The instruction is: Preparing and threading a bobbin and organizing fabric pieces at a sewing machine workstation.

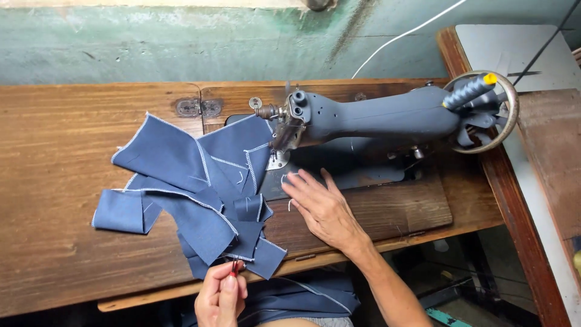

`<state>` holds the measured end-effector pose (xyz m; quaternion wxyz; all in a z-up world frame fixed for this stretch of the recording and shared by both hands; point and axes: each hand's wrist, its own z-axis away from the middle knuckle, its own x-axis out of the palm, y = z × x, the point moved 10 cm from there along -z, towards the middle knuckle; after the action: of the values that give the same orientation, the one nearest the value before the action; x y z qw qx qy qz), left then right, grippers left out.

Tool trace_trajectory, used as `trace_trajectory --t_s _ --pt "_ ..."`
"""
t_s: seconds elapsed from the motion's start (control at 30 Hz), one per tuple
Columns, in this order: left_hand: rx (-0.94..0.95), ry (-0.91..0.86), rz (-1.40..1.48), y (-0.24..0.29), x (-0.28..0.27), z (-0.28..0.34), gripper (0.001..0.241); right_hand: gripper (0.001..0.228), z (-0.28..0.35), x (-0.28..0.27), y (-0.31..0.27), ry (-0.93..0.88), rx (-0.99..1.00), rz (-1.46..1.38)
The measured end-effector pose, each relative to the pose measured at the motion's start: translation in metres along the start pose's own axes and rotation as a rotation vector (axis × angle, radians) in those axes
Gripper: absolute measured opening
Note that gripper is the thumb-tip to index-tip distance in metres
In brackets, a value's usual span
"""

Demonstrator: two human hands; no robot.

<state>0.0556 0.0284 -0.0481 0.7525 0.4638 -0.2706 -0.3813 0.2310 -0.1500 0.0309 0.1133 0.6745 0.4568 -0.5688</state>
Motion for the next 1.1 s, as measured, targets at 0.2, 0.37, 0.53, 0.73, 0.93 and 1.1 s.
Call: trace_trajectory --t_s 0.2,0.37,0.53,0.73,0.93,1.1 --pt "0.059 0.036 0.037 -0.006 -0.014 -0.004 0.036 0.032 0.032 -0.06 0.022 0.297 0.145 0.258" --pt "0.1 0.129 -0.018 0.01 -0.029 0.0 0.038 0.021 0.007 -0.077 -0.003 0.336 0.255 0.072" --pt "0.133 0.073 -0.004 0.01 -0.031 0.001 0.039 0.017 -0.046 -0.049 -0.063 0.144 0.035 -0.083" --pt "0.191 0.151 0.009 0.014 -0.045 0.005 0.033 0.043 -0.012 -0.024 -0.008 0.143 0.182 0.12" --pt "0.192 0.017 -0.009 0.002 -0.041 -0.004 0.034 0.067 0.02 -0.018 0.037 0.189 0.503 0.133" --pt "0.269 -0.008 -0.011 0.016 -0.037 -0.003 0.035 0.056 0.053 -0.036 0.039 0.314 0.362 0.266"
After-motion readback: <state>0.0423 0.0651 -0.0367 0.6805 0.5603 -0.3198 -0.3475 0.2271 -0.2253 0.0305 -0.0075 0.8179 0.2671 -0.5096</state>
